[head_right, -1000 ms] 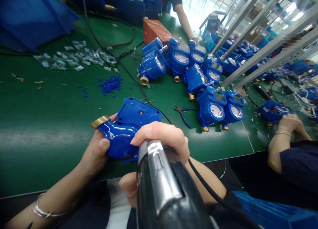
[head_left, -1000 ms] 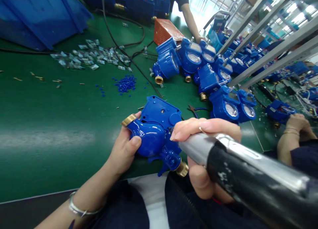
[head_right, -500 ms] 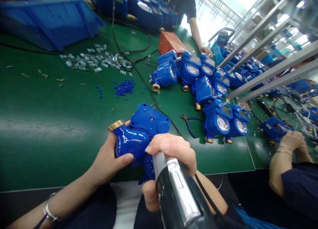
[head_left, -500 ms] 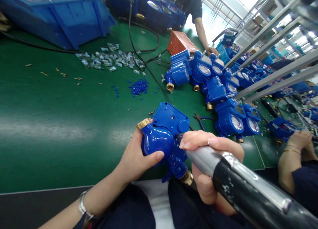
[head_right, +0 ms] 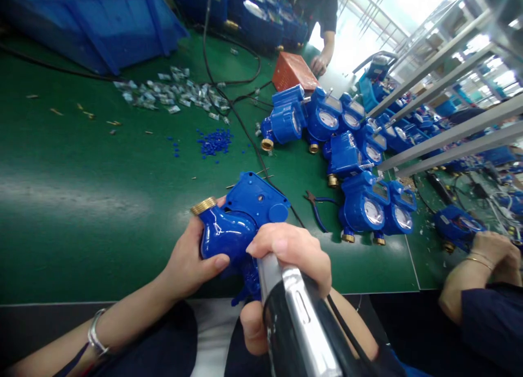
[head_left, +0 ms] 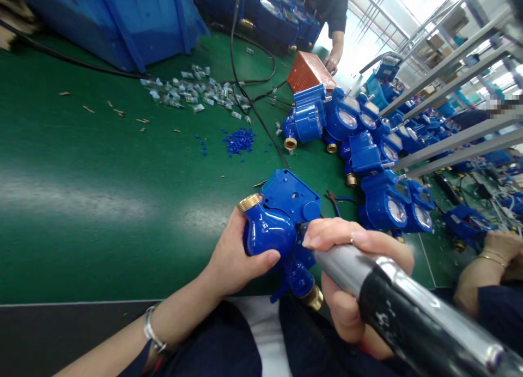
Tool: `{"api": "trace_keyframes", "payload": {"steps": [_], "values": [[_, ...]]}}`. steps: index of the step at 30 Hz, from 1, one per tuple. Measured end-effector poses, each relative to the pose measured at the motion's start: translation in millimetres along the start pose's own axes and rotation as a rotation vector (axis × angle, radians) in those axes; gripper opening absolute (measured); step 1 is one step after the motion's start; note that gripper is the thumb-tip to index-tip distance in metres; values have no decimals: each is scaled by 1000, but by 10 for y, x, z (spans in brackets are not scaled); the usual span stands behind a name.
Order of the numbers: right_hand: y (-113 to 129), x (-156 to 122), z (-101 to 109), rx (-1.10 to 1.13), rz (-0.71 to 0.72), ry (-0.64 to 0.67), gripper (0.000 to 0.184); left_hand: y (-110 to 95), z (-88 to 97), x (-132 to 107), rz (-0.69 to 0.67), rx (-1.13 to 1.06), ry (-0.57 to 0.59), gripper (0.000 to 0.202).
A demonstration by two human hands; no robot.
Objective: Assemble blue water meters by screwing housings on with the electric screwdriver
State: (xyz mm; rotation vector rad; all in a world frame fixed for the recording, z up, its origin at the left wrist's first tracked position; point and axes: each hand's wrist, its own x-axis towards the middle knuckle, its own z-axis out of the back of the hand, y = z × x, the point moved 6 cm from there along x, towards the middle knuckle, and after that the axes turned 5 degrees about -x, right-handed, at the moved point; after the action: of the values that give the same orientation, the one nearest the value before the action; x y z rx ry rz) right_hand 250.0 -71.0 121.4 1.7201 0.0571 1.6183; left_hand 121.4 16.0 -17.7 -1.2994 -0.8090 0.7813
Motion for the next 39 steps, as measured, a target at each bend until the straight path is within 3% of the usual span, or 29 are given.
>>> {"api": "trace_keyframes", "payload": {"steps": [2,9,19,25,34,37,39], "values": [[24,-36,15,-11,33,-10,44,-5,0,2,-12,-1,-7,98],[-73,-58,51,8,-66,3,44,-25,1,5,-50,-19,-14,94],[-117,19,-39,47,-64,89,46,-4,19,-12,-60,-36,-22,93],[-94,-45,35,45,-91,4,44,-6,-4,-10,-59,-56,-15,92],[8,-72,25,-45,-45,-17,48,-26,-10,-36,-102,-91,6,96],[34,-73,17,-49,-22,-11,39,-25,-16,-64,-112,-133,10,98],[-13,-48,45,-91,-91,2,26,-20,-18,-80,-92,-157,10,98]]}}
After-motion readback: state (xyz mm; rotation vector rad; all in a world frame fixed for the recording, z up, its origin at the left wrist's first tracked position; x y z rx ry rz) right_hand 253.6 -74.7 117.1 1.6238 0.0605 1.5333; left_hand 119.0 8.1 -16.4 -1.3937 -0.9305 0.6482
